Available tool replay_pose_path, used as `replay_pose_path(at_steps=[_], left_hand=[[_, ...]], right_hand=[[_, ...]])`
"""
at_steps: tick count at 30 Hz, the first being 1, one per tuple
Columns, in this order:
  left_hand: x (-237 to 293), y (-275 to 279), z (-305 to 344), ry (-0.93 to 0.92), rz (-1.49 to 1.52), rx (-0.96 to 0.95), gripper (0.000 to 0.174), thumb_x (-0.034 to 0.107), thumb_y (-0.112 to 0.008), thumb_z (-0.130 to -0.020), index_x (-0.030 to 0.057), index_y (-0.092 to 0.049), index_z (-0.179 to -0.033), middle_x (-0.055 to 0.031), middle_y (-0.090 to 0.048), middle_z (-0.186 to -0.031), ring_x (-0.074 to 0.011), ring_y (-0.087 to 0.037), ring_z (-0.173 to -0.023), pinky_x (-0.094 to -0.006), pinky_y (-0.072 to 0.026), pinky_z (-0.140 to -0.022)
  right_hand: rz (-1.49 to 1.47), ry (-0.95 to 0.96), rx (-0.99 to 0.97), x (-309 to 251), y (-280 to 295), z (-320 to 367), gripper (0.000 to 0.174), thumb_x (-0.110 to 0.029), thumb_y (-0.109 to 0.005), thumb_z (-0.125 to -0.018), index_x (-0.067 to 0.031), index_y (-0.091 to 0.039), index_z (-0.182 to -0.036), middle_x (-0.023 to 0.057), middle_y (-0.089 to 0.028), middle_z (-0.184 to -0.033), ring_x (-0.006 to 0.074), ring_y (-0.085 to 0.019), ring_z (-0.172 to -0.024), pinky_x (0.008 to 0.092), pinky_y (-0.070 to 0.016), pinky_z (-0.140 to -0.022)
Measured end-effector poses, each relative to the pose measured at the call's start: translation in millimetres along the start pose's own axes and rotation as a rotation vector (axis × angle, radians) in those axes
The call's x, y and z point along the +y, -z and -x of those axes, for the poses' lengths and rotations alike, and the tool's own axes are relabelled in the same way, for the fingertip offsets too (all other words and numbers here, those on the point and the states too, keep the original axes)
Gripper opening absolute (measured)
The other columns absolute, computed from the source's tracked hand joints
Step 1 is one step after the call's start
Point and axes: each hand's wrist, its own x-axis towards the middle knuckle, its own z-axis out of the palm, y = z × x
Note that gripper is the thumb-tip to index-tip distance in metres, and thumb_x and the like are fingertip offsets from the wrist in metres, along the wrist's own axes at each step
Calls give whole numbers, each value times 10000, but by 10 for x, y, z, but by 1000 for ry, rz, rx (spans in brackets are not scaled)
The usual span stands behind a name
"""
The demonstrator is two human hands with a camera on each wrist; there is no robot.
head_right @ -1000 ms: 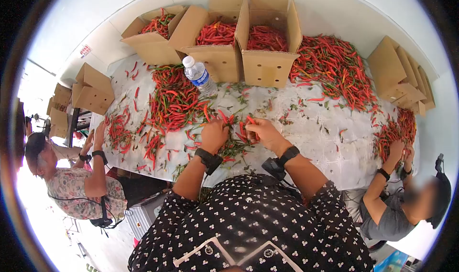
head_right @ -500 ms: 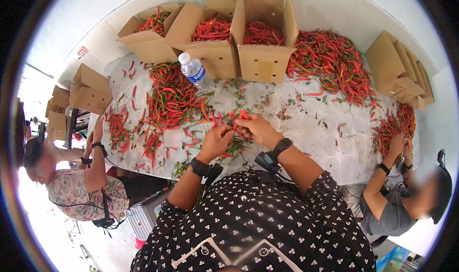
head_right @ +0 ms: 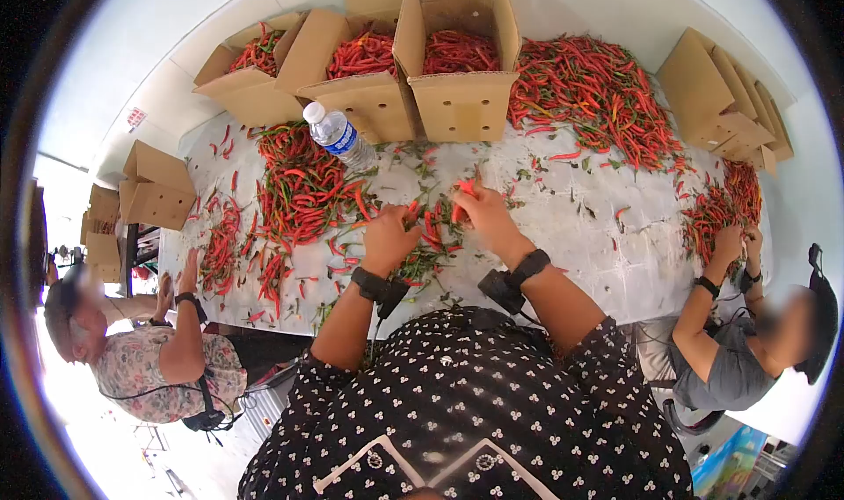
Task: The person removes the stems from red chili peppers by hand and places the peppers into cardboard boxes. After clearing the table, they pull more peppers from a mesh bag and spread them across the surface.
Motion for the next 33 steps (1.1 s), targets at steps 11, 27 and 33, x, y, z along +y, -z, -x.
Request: replay_pose_path(at_steps=[11, 27, 33], left_hand=[[-27, -176, -58, -31, 94, -221, 243, 227, -622, -713, -11, -579, -730, -124, -600, -661, -237, -589, -563, -336, -459, -525], [84, -3, 126, 414, 1156, -303, 127, 161, -549, -860, 35, -565, -874, 24, -540, -677, -43, -456, -529, -178, -357, -484], [129, 58, 123, 445, 1181, -342, 165, 202, -527, -873, 40, -556, -855, 27, -523, -640, -28, -418, -501, -184, -326, -439]], right_hand=[[-133, -255, -161, 293, 46, 49, 102, -160, -568, -797, -63, -564, -828, 45, -590, -676, 104, -524, -547, 228, -372, -452], [-97, -223, -342, 165, -89, 128, 153, -172, -623, -765, -57, -579, -855, 0, -554, -693, 79, -482, -560, 211, -357, -484], [32, -191, -402, 29, -124, 223, 196, -146, -593, -763, -33, -587, -924, -28, -511, -663, 48, -440, -540, 203, -346, -483]])
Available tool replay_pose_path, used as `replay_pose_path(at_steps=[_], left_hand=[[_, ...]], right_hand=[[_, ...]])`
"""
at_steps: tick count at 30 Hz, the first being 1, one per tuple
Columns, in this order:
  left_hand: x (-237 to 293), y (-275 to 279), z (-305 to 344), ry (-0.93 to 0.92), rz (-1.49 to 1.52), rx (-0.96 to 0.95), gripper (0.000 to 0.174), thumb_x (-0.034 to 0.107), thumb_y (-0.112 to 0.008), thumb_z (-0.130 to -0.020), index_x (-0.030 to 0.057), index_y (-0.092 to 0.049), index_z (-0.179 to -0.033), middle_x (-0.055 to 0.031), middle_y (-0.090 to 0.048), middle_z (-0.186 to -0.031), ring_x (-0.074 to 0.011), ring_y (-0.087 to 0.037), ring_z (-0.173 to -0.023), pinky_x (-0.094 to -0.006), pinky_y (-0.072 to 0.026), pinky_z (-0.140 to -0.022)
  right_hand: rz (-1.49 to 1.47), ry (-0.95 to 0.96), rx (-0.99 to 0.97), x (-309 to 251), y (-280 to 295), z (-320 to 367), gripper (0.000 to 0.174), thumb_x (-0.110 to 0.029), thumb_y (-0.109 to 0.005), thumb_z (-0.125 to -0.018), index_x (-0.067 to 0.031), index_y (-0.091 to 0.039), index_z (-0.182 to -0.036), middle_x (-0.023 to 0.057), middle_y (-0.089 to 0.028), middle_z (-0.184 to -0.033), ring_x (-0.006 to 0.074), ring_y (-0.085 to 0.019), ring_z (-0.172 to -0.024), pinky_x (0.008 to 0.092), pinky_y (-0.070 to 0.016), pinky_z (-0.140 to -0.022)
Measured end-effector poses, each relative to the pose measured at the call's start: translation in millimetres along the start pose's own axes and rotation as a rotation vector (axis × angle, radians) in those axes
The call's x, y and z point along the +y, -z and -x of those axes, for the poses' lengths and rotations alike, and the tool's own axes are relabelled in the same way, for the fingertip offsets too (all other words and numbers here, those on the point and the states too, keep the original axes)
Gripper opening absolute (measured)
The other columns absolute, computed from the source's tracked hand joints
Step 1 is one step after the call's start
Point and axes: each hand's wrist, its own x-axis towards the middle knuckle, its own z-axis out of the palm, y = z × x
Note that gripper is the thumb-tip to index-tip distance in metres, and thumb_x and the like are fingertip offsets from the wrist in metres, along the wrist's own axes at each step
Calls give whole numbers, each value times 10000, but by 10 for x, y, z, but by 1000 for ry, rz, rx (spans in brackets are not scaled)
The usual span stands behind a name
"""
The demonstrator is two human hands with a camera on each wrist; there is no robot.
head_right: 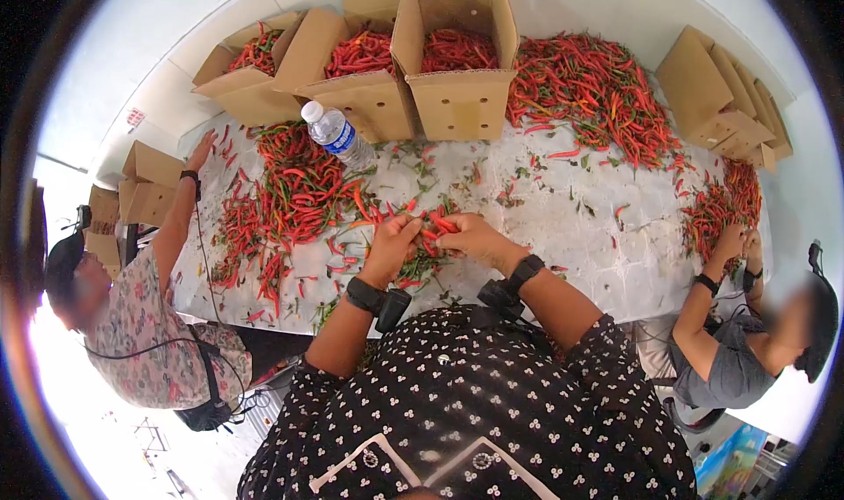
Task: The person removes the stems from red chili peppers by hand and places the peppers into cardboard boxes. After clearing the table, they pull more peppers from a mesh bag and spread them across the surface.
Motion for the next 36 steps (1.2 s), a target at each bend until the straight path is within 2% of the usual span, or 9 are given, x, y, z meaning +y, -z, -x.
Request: replay_pose_path(at_steps=[5, 7, 11, 13, 19, 23, 29, 35, 36], left_hand=[[32, 110, 3, 202, 329, -195, 199, 226, -535, -872, 52, -558, -779, 32, -504, -618, -18, -404, -510, -190, -311, -421], [112, 203, -2, 179, -324, -305, 254, 254, -552, -859, 51, -561, -706, 48, -490, -603, -36, -430, -526, -210, -343, -447], [53, 301, -47, -86, -714, -417, 278, 289, -586, -788, 31, -595, -687, -20, -527, -568, -141, -520, -560, -295, -414, -509], [-24, 311, -186, -344, -1052, -9, 225, 247, -635, -735, 33, -575, -701, -86, -554, -615, -246, -562, -598, -348, -440, -567], [-135, 166, -358, -336, -1341, 178, 198, 204, -638, -671, 31, -578, -743, -149, -552, -755, -332, -564, -685, -413, -455, -615], [-150, 152, -276, -408, -1381, 269, 183, 177, -636, -674, 25, -571, -753, -148, -542, -765, -334, -561, -675, -419, -453, -620], [-105, 97, -188, -467, -980, 128, 191, 144, -646, -693, 12, -579, -813, -163, -592, -769, -305, -592, -699, -363, -470, -633], [25, -12, -80, -356, -635, 30, 229, 165, -631, -720, -22, -593, -845, -130, -627, -732, -185, -598, -631, -310, -459, -587], [37, 32, -84, -235, -608, 11, 228, 169, -630, -729, -29, -599, -837, -107, -625, -711, -151, -579, -617, -288, -449, -570]], right_hand=[[25, 49, -84, 46, 116, -17, 226, -116, -569, -764, -33, -574, -974, -34, -483, -659, 46, -424, -538, 203, -341, -476], [-164, -14, -21, 71, 207, 14, 196, -93, -552, -771, -52, -556, -962, -15, -503, -676, 55, -442, -542, 206, -338, -464], [-506, -20, 22, 134, 314, 41, 115, -75, -539, -783, -72, -531, -898, 6, -519, -685, 70, -460, -530, 204, -333, -439], [-500, -23, 106, 115, 301, 54, 60, -117, -549, -815, -86, -498, -808, 11, -524, -673, 76, -469, -518, 205, -328, -419], [-383, -79, 159, 114, 229, -34, 191, -246, -575, -845, -108, -480, -753, -12, -494, -612, 63, -423, -477, 210, -315, -410], [-283, -74, 152, 134, 198, -79, 189, -225, -585, -834, -109, -488, -722, -18, -480, -590, 61, -406, -470, 214, -310, -410], [-160, 44, 189, 67, 30, -171, 131, -165, -629, -788, -64, -548, -767, -33, -482, -595, 58, -421, -491, 227, -325, -430], [19, 122, 302, -25, 28, -188, 133, -141, -652, -758, -33, -575, -769, -37, -493, -621, 45, -432, -543, 221, -351, -473], [11, 146, 328, -43, 39, -171, 148, -148, -656, -753, -24, -577, -770, -35, -495, -627, 44, -426, -550, 221, -352, -478]])
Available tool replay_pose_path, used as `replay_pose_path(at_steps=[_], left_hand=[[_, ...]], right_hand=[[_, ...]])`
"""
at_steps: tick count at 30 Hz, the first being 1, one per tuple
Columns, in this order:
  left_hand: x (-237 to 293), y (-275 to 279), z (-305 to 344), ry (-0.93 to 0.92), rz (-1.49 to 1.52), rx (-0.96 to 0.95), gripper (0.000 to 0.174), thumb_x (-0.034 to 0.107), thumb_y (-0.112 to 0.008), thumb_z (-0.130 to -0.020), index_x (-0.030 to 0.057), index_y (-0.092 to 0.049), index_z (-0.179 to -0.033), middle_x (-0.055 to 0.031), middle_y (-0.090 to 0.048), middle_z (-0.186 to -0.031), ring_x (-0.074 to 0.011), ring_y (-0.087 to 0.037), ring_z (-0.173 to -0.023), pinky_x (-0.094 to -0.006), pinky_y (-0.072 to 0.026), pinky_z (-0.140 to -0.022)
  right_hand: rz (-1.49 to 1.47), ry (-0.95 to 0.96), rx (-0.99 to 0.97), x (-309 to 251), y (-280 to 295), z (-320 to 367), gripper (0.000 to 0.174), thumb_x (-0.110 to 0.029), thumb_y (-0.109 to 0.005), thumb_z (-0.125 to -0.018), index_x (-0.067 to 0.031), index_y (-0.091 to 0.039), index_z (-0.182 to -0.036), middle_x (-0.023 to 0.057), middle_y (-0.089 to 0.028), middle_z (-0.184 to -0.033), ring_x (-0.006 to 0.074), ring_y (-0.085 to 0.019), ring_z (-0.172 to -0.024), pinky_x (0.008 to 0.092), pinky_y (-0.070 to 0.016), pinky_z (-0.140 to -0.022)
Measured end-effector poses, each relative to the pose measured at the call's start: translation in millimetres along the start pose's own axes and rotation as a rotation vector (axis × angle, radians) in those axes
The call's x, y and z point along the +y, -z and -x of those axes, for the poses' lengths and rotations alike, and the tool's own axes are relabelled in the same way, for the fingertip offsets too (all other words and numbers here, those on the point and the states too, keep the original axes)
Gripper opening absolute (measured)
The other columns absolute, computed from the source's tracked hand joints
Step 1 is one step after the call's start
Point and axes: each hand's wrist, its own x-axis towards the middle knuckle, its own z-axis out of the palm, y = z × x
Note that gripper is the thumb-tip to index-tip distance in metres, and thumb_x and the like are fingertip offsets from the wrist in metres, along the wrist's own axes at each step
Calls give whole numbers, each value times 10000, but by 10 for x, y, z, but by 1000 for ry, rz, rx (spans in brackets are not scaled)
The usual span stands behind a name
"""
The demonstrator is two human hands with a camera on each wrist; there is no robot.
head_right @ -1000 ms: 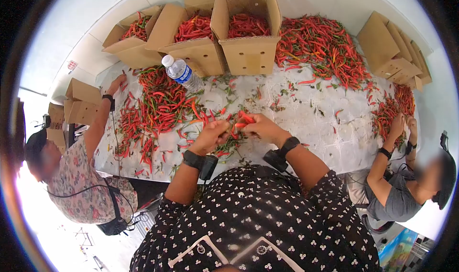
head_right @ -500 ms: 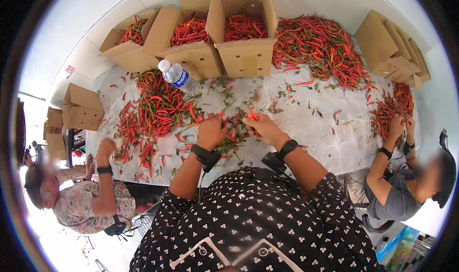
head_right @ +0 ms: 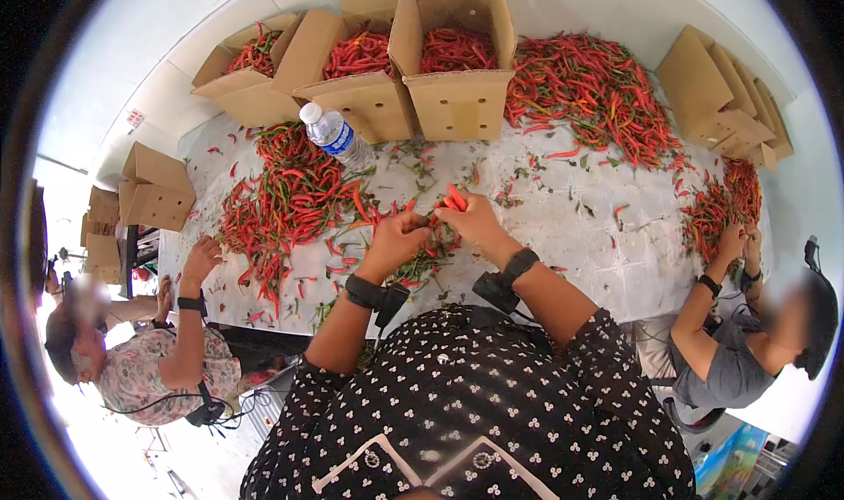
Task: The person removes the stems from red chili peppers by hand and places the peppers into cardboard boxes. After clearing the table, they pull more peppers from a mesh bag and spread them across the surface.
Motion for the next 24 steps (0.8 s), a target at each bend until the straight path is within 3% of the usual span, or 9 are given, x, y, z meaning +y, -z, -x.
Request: replay_pose_path(at_steps=[2, 4, 7, 11, 13, 17, 23, 24], left_hand=[[-26, 9, -6, 106, 31, -52, 229, 174, -629, -739, -35, -605, -828, -83, -624, -690, -116, -560, -603, -266, -439, -552], [62, 11, 24, 126, 94, -94, 150, 127, -596, -772, -2, -600, -847, 22, -541, -640, -46, -446, -521, -218, -358, -470], [71, -13, 22, 99, 31, -68, 144, 122, -588, -782, -10, -600, -840, 19, -550, -655, -46, -459, -557, -217, -373, -499], [-7, -61, 7, 47, 71, -32, 140, 119, -582, -792, -11, -597, -840, 20, -555, -679, -44, -463, -599, -210, -382, -534], [-27, -65, 13, 42, 76, -78, 137, 111, -575, -801, -14, -587, -857, 19, -560, -714, -45, -471, -646, -204, -391, -572], [-75, -93, 35, -7, 179, -57, 183, 124, -577, -793, -33, -581, -885, -8, -588, -730, -48, -501, -659, -221, -419, -585], [-32, -56, 182, 11, 305, -190, 125, 80, -568, -804, -16, -573, -883, 6, -585, -809, -61, -501, -705, -207, -412, -632], [-50, -44, 205, -174, 137, -295, 161, 103, -587, -773, 0, -582, -896, -25, -595, -790, -121, -538, -701, -245, -434, -645]], right_hand=[[-8, 23, 28, -10, 14, 8, 164, -155, -659, -748, -15, -578, -771, -34, -496, -632, 43, -421, -556, 222, -353, -483], [58, 96, 60, 31, 15, -2, 183, -164, -659, -749, -5, -574, -780, -36, -498, -634, 45, -422, -565, 223, -353, -486], [151, 178, 75, 72, 9, -8, 188, -166, -652, -754, 4, -578, -788, -31, -498, -633, 48, -425, -570, 223, -356, -489], [78, 149, 52, -8, -8, 62, 183, -160, -636, -773, 3, -579, -831, -25, -498, -632, 46, -423, -559, 219, -348, -478], [-186, 65, -26, -6, 7, 79, 159, -155, -615, -797, -21, -574, -873, -25, -495, -621, 46, -423, -534, 216, -339, -463], [-340, -51, -16, 1, 22, 94, 112, -143, -590, -821, -53, -561, -880, -33, -484, -616, 50, -424, -523, 217, -328, -452], [-617, -155, -4, 216, 212, -13, 88, -154, -578, -831, -71, -548, -833, -22, -491, -636, 70, -449, -545, 218, -340, -460], [-642, -164, -25, 198, 251, 2, 82, -148, -568, -831, -70, -546, -844, -11, -503, -645, 80, -461, -550, 216, -347, -464]])
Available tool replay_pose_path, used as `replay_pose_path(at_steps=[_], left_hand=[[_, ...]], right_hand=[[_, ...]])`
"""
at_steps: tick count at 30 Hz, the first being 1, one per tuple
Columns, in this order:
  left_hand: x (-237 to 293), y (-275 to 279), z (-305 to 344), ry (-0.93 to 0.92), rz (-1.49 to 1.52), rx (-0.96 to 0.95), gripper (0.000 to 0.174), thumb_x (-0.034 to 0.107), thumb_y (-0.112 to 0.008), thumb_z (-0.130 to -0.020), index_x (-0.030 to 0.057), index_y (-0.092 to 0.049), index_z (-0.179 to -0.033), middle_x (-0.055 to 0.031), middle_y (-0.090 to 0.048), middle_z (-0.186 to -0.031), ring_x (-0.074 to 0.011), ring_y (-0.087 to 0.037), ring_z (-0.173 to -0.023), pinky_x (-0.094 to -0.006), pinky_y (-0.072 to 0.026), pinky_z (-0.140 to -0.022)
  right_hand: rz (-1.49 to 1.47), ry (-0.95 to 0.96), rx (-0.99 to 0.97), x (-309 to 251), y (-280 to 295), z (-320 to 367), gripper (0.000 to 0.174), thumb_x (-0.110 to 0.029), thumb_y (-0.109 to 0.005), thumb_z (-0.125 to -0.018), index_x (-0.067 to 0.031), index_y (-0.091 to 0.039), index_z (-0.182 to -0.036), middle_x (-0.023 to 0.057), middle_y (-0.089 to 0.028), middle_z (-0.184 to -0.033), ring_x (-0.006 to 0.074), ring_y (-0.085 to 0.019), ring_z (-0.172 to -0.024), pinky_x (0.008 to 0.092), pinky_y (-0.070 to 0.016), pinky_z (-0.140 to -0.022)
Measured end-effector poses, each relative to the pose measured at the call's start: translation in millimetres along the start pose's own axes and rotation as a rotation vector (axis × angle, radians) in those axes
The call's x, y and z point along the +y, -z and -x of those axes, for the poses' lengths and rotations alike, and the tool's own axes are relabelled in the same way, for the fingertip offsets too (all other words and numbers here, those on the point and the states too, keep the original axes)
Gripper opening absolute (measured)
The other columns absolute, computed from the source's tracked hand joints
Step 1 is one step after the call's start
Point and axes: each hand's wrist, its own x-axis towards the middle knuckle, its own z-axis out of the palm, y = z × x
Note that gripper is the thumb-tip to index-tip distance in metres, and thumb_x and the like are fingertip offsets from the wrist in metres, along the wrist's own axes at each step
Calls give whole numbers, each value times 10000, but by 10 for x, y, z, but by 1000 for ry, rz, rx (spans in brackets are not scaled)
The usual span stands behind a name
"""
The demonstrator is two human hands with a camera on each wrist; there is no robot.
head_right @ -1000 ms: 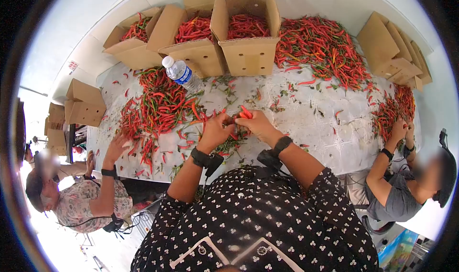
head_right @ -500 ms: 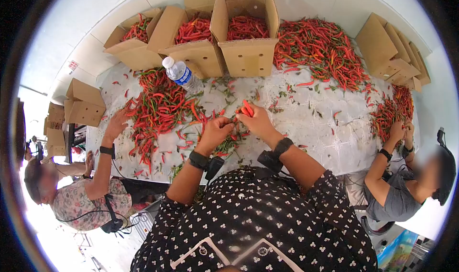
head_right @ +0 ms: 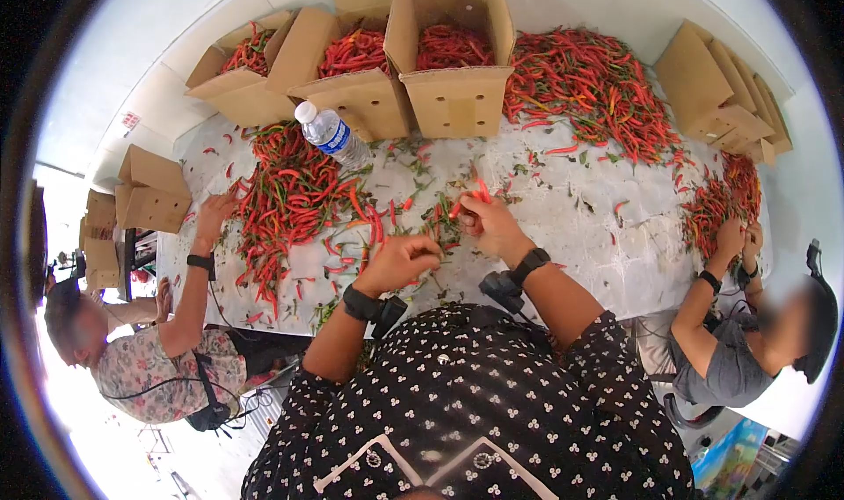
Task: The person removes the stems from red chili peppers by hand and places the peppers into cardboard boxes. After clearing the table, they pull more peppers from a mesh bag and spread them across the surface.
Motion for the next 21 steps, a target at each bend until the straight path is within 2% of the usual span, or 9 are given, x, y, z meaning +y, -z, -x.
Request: replay_pose_path(at_steps=[1, 5, 7, 8, 10, 12, 14, 19, 21], left_hand=[[-7, 12, 25, -150, -182, -132, 201, 127, -607, -742, 16, -592, -910, -55, -605, -771, -181, -576, -697, -283, -457, -657], [-25, 146, 98, -294, -379, -176, 177, 139, -634, -733, -5, -597, -829, -72, -620, -819, -200, -589, -735, -301, -464, -643], [-108, 271, 65, 86, -603, 144, 217, 217, -612, -703, 33, -613, -819, -129, -610, -783, -306, -589, -731, -360, -471, -644], [-148, 316, 33, 88, -603, 142, 217, 217, -612, -703, 33, -613, -819, -129, -610, -783, -306, -589, -731, -360, -471, -644], [-173, 403, -37, 204, -704, 473, 224, 245, -613, -691, 33, -606, -765, -142, -611, -727, -313, -596, -677, -390, -469, -601], [-272, 418, -92, 146, -728, 542, 227, 247, -608, -687, 27, -594, -745, -148, -604, -671, -327, -593, -625, -412, -468, -575], [-253, 375, -183, 304, -1048, 483, 226, 244, -594, -691, 23, -584, -740, -153, -607, -689, -333, -594, -632, -420, -472, -580], [-351, 309, -247, 243, -1055, 420, 187, 193, -575, -697, 17, -565, -759, -164, -601, -726, -344, -586, -671, -426, -466, -612], [-350, 281, -234, 22, -668, 466, 137, 137, -558, -704, 11, -560, -758, -178, -592, -731, -352, -576, -685, -423, -455, -619]], right_hand=[[-23, -14, -18, -20, 12, 14, 78, -142, -558, -831, -69, -545, -854, 1, -516, -655, 90, -474, -556, 214, -354, -467], [-33, -32, -45, -9, 63, 11, 81, -134, -541, -825, -70, -537, -873, 22, -544, -681, 116, -515, -585, 218, -360, -451], [13, -104, -143, -49, 27, 71, 76, -129, -534, -815, -72, -536, -865, 33, -565, -701, 137, -549, -609, 226, -364, -429], [12, -105, -143, -59, -3, 93, 76, -129, -534, -815, -72, -536, -865, 33, -565, -701, 137, -549, -609, 226, -364, -429], [77, -138, -124, -57, -96, 111, 89, -168, -549, -823, -82, -538, -843, 33, -571, -710, 138, -561, -605, 225, -351, -402], [102, -133, -115, 3, -125, 79, 97, -183, -561, -825, -89, -537, -832, 26, -566, -698, 128, -556, -588, 218, -345, -397], [132, -122, -110, 32, -132, 30, 108, -199, -574, -827, -97, -536, -821, 19, -562, -686, 119, -550, -571, 211, -339, -393], [299, -95, -76, 56, -190, 28, 135, -191, -615, -809, -108, -513, -780, -19, -506, -607, 80, -495, -503, 213, -325, -399], [302, -94, -73, 61, -221, 20, 134, -180, -612, -808, -102, -508, -777, -22, -497, -603, 78, -476, -493, 218, -320, -404]])
